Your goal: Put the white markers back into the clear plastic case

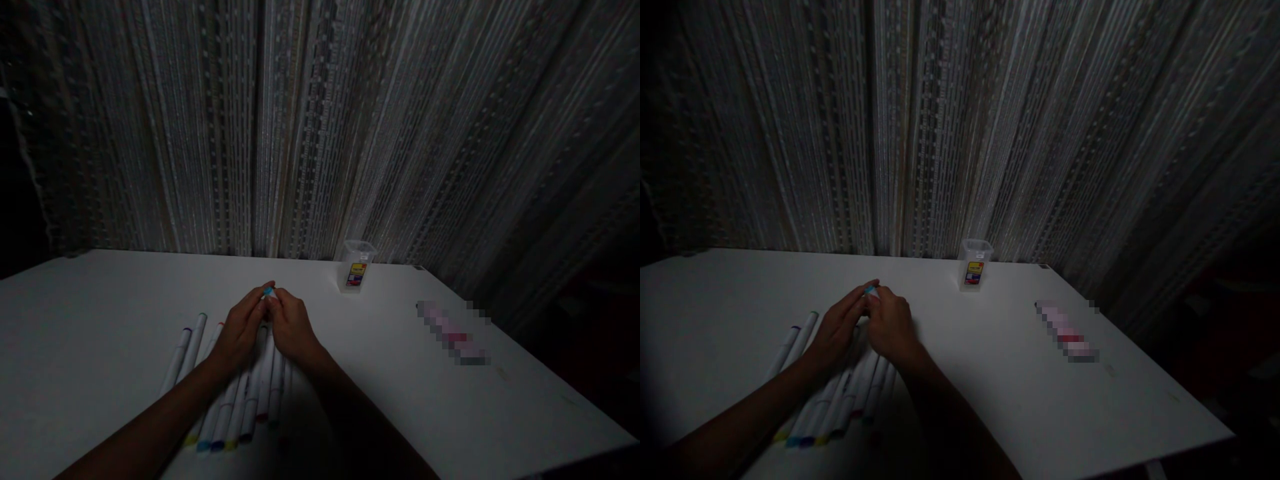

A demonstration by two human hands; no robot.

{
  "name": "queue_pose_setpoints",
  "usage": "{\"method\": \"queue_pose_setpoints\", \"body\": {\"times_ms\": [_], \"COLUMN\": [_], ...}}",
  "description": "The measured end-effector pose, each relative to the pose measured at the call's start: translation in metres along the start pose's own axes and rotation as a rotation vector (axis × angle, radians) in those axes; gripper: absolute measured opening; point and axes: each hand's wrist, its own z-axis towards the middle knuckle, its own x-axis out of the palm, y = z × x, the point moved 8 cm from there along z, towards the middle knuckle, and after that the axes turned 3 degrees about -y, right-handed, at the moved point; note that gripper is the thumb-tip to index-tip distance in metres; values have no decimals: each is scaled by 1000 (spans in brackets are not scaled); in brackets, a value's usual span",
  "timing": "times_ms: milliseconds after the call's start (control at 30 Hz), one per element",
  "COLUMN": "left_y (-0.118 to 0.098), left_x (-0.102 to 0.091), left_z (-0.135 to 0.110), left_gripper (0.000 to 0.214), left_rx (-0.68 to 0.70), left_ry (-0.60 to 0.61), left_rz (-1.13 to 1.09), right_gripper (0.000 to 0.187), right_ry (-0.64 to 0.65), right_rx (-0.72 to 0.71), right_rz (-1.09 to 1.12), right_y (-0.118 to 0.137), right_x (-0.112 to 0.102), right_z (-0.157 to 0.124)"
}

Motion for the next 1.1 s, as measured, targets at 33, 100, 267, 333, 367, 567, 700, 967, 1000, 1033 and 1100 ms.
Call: {"method": "queue_pose_setpoints", "body": {"times_ms": [33, 100, 267, 333, 367, 567, 700, 967, 1000, 1033, 1100], "left_y": [0, 0, 5, 7, 8, 5, 6, 9, 9, 8, 7], "left_x": [0, 0, 3, 3, 3, 3, 3, 1, 0, 0, -2], "left_z": [0, -1, -2, -3, -3, -2, -3, -2, -2, -2, -1], "left_gripper": [51, 51, 55, 57, 58, 61, 61, 55, 54, 53, 50], "left_rx": [-4, -21, -81, -106, -112, -101, -81, -96, -94, -87, -60], "left_ry": [2, 6, 13, 6, 5, -4, -4, 10, 12, 11, -2], "left_rz": [-2, -10, -44, -52, -54, -24, -17, -2, 7, 17, 39], "right_gripper": [18, 19, 20, 20, 20, 18, 18, 18, 17, 17, 17], "right_ry": [9, 21, -1, 5, 9, 3, -1, 76, 82, 86, 94], "right_rx": [-12, -32, -17, 3, 13, 46, 43, 22, 13, -2, -55], "right_rz": [-9, -25, -138, -144, -135, -56, -60, -28, -45, -78, -166], "right_y": [1, 4, 3, 2, 1, -1, -1, -5, -5, -4, -1], "right_x": [0, 1, 2, 3, 4, 4, 4, 8, 8, 8, 8], "right_z": [0, -1, -2, -2, -2, -1, 0, 2, 1, 1, -1]}}
